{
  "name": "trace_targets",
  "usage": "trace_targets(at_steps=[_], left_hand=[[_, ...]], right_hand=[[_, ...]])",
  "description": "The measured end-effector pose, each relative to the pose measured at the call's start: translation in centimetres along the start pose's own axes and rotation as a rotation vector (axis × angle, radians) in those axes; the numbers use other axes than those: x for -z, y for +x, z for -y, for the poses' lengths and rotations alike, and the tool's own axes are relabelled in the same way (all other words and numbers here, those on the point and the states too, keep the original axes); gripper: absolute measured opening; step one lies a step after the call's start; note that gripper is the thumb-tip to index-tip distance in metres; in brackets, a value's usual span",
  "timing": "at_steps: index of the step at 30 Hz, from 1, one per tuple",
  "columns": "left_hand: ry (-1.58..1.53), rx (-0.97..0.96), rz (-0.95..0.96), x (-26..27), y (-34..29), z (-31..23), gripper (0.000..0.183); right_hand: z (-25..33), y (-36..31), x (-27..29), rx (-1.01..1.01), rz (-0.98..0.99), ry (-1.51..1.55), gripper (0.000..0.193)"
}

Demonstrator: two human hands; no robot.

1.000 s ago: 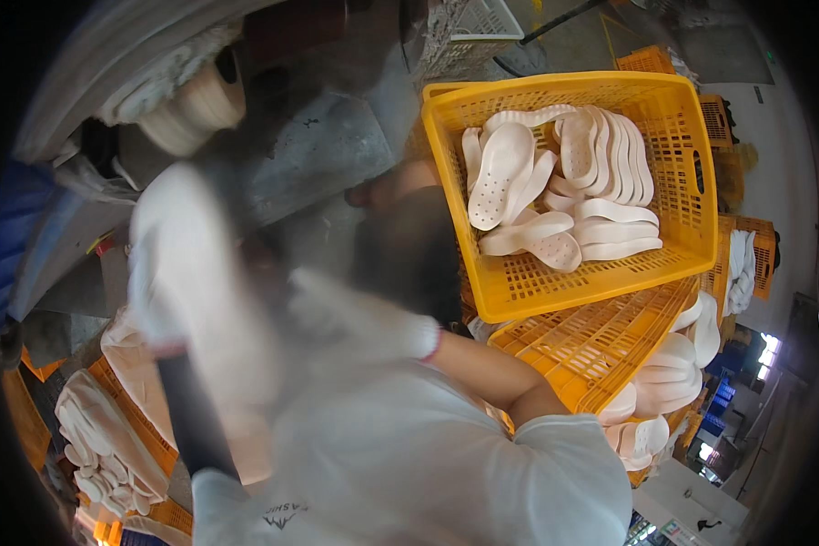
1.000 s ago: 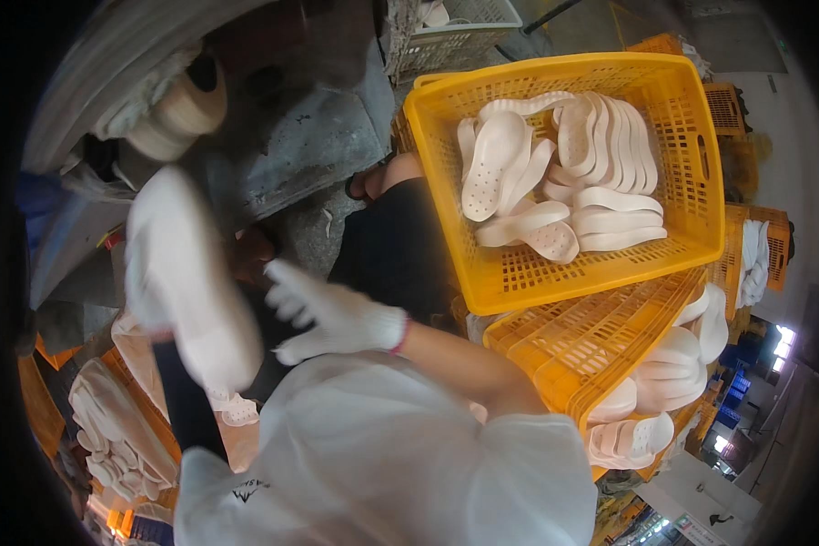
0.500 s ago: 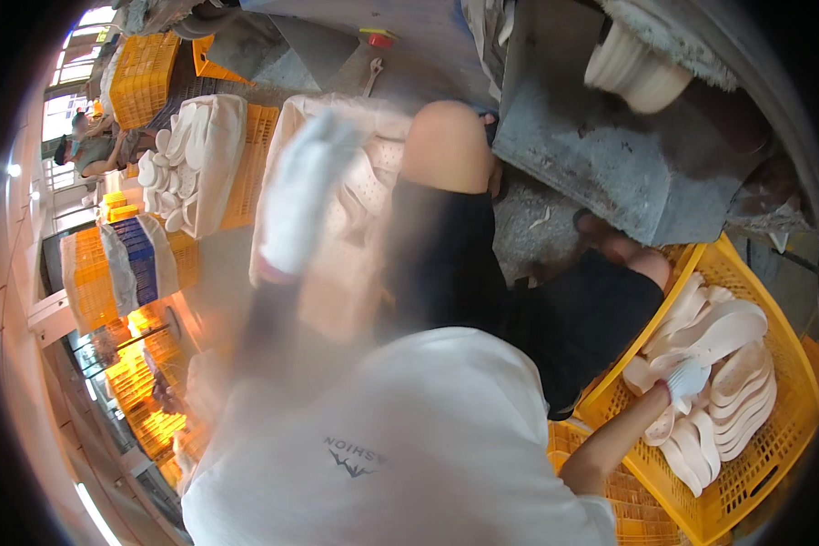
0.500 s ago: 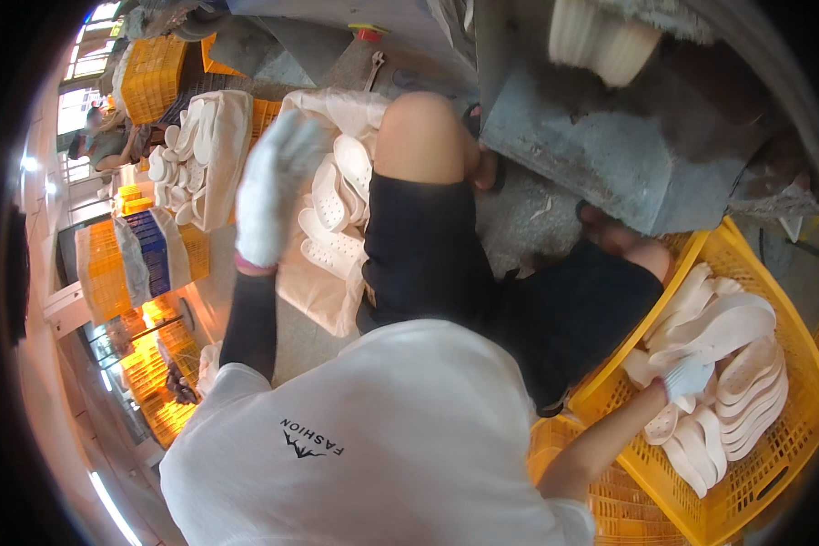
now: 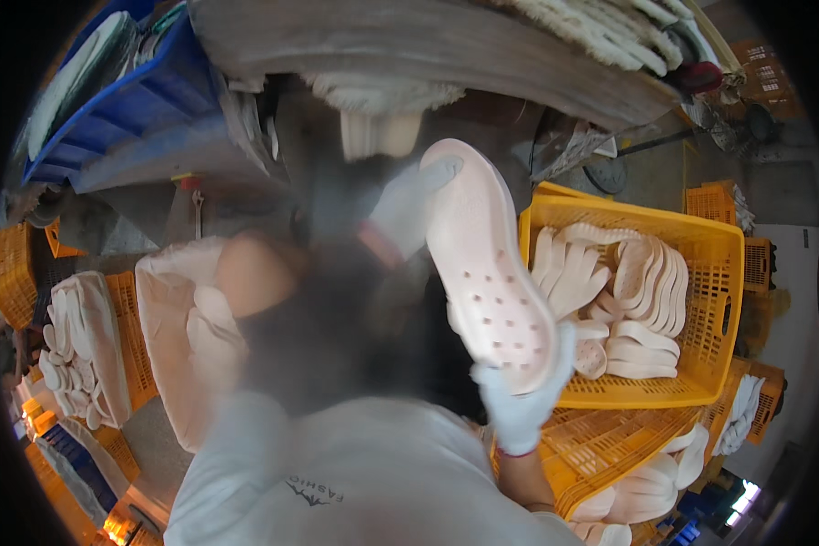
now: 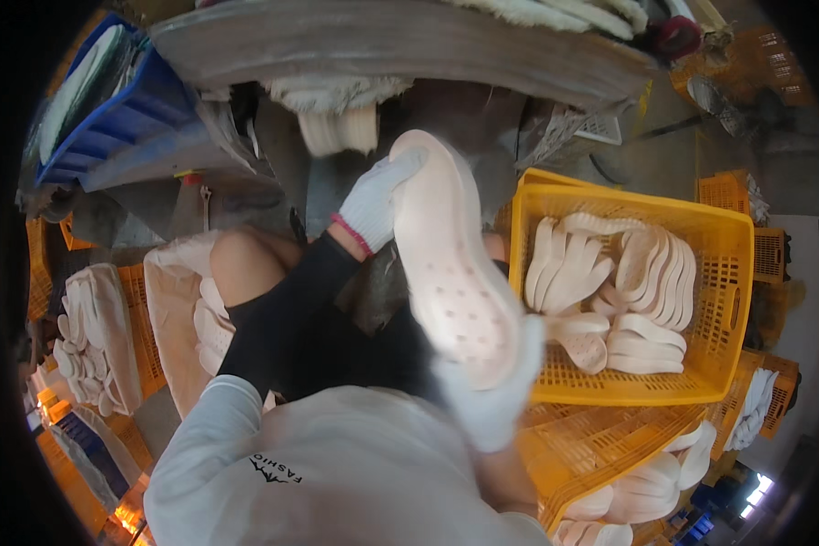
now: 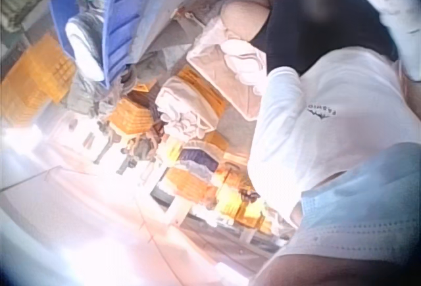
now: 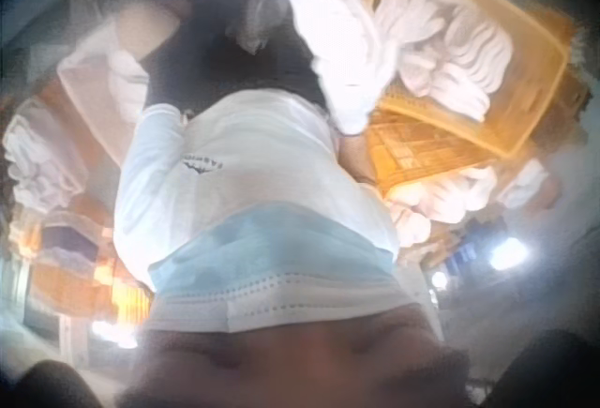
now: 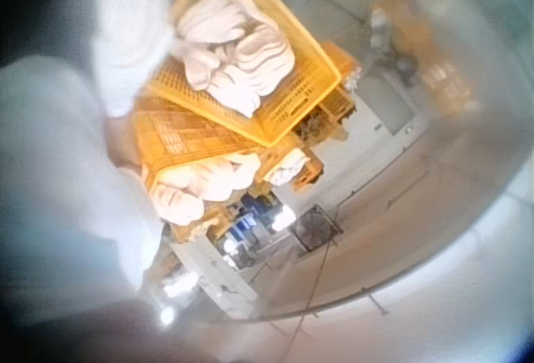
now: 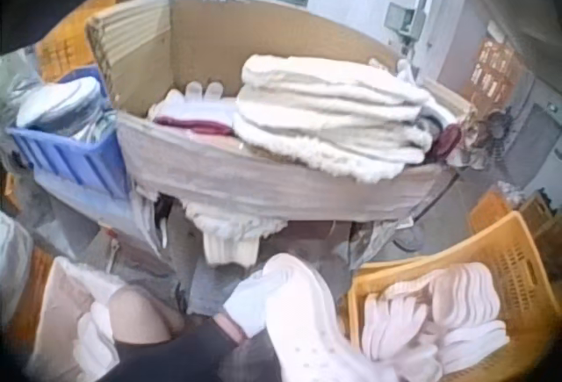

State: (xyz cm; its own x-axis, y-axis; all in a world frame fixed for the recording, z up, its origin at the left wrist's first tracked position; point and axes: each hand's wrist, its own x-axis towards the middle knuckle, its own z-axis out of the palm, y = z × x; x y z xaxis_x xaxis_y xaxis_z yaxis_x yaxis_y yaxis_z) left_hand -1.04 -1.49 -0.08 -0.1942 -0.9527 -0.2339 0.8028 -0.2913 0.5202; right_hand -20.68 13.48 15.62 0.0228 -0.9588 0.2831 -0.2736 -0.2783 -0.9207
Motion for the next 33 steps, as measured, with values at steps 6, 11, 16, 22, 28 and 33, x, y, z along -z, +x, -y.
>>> trace_targets(at_steps=[6, 11, 16, 22, 28, 33], left_hand=[[1.343, -0.583, 0.064, 11.9, 10.4, 0.4, 0.045], [1.518, -0.190, -0.334, 11.4, 6.1, -0.1, 0.056], [1.330, -0.190, -0.452, 1.0, -2.9, -2.3, 0.063], [0.647, 0.043, -0.197, -1.4, 0.7, -3.7, 0.039], [1.471, -0.482, -0.205, -0.2, 4.9, 1.8, 0.046], [0.829, -0.327, -0.274, 2.2, 7.4, 4.1, 0.046]], right_hand=[[-6.8, 9.9, -6.2, 0.014, -0.077, -0.288, 0.098], [-11.3, 16.1, -8.5, -0.204, -0.017, -0.205, 0.079], [-13.9, 18.7, -10.9, -0.445, 0.048, -0.190, 0.077], [-9.8, 15.8, -9.4, -0.412, 0.180, -0.131, 0.111], [-6.1, 9.7, -6.6, -0.331, 0.023, -0.166, 0.091], [-7.4, 11.0, -7.9, -0.169, -0.158, -0.402, 0.064]])
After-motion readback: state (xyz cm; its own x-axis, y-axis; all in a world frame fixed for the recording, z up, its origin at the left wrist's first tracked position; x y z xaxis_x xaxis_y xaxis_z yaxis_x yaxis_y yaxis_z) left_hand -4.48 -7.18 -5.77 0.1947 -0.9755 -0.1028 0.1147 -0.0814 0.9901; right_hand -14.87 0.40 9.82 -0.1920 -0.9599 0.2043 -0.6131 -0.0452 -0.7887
